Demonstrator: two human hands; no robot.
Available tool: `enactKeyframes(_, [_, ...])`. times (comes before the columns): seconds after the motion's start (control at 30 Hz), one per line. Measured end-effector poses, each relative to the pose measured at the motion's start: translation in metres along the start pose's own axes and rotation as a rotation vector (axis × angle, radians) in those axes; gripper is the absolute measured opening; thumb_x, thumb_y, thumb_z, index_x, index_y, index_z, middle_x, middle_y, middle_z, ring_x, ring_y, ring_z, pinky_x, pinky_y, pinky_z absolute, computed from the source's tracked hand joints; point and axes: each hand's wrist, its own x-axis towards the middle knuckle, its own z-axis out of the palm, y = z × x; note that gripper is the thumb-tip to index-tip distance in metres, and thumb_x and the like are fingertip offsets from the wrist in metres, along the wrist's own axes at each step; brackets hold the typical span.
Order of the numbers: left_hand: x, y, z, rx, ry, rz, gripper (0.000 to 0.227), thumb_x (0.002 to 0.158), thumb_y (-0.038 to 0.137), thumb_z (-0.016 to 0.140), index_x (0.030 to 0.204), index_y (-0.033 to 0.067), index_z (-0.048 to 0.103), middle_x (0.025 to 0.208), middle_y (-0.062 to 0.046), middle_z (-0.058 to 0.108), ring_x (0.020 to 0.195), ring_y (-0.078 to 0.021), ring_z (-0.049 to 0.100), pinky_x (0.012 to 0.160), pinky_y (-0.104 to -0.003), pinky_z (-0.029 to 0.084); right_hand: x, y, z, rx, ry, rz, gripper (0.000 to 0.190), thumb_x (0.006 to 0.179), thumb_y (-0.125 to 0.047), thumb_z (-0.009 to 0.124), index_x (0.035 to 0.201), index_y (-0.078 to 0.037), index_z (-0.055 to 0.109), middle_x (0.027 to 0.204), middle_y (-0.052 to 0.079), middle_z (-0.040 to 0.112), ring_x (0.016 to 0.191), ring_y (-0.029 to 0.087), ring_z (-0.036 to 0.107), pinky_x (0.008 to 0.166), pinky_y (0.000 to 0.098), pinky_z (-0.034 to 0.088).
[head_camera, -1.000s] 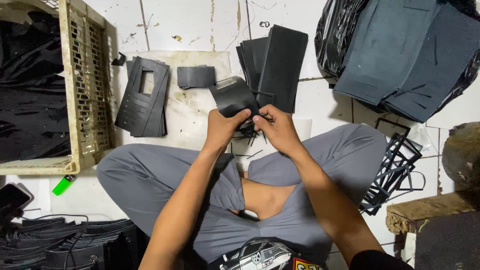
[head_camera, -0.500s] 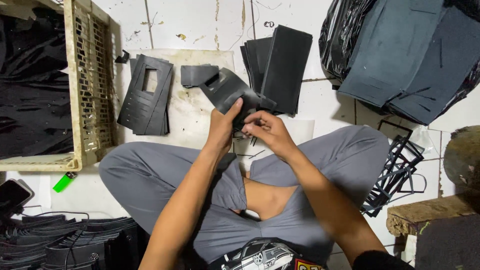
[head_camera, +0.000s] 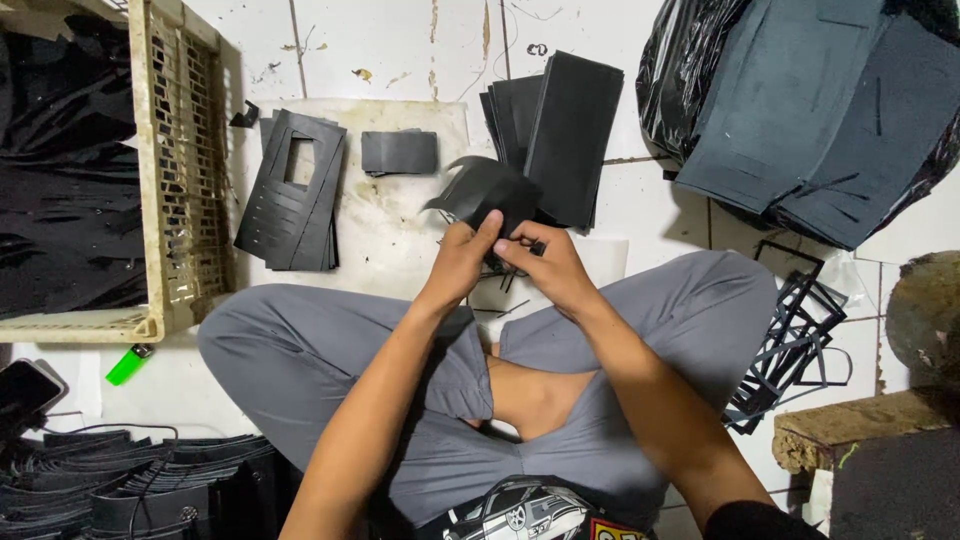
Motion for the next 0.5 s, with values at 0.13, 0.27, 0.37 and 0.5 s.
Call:
enactKeyframes(0.13, [0.007,-0.03,-0.004,0.006,-0.005,-0.008,0.046,0.104,0.042,0.059,0.076,0.0082,0.072,0.059,0.001,0.055,0.056,-0.0108,0.047,0.049,-0.026,0.039,-0.003,0.0,-0.003,-0.06,-0.029,-0.015,0.022,0.087,-0.024,0.084,0.089,-0.005,0.072,0.076,0.003,0.064,0.075,0.01,0.059,0.073,0.0273,0.052])
enactKeyframes(0.27, [-0.003,0.001,0.009,-0.074,0.056,-0.021,0.046,0.105,0.037,0.058,0.069,0.0095,0.066,0.053,0.003,0.05,0.048,-0.0067,0.045,0.045,-0.021,0.036,-0.006,0.006,0.002,-0.298,-0.011,-0.17,0.018,0.089,-0.018,0.082,0.086,-0.002,0.073,0.071,0.009,0.066,0.068,0.014,0.06,0.066,0.0306,0.052])
enactKeyframes(0.37, [0.003,0.011,0.01,-0.215,0.1,-0.072,0.05,0.104,0.042,0.05,0.079,0.0038,0.07,0.068,-0.008,0.063,0.06,-0.0139,0.06,0.053,-0.029,0.049,-0.009,-0.005,0.011,-0.407,-0.023,-0.343,0.008,0.088,-0.013,0.08,0.089,-0.006,0.076,0.073,0.013,0.071,0.067,0.022,0.067,0.063,0.0352,0.054])
enactKeyframes(0.5, [0.007,0.037,-0.012,-0.443,0.184,-0.022,0.059,0.109,0.039,0.039,0.099,-0.0089,0.07,0.095,-0.022,0.078,0.09,-0.0271,0.078,0.086,-0.038,0.062,-0.024,-0.009,0.023,-0.403,-0.126,-0.465,0.004,0.087,-0.009,0.078,0.09,-0.008,0.076,0.071,0.013,0.073,0.064,0.03,0.07,0.06,0.0382,0.054])
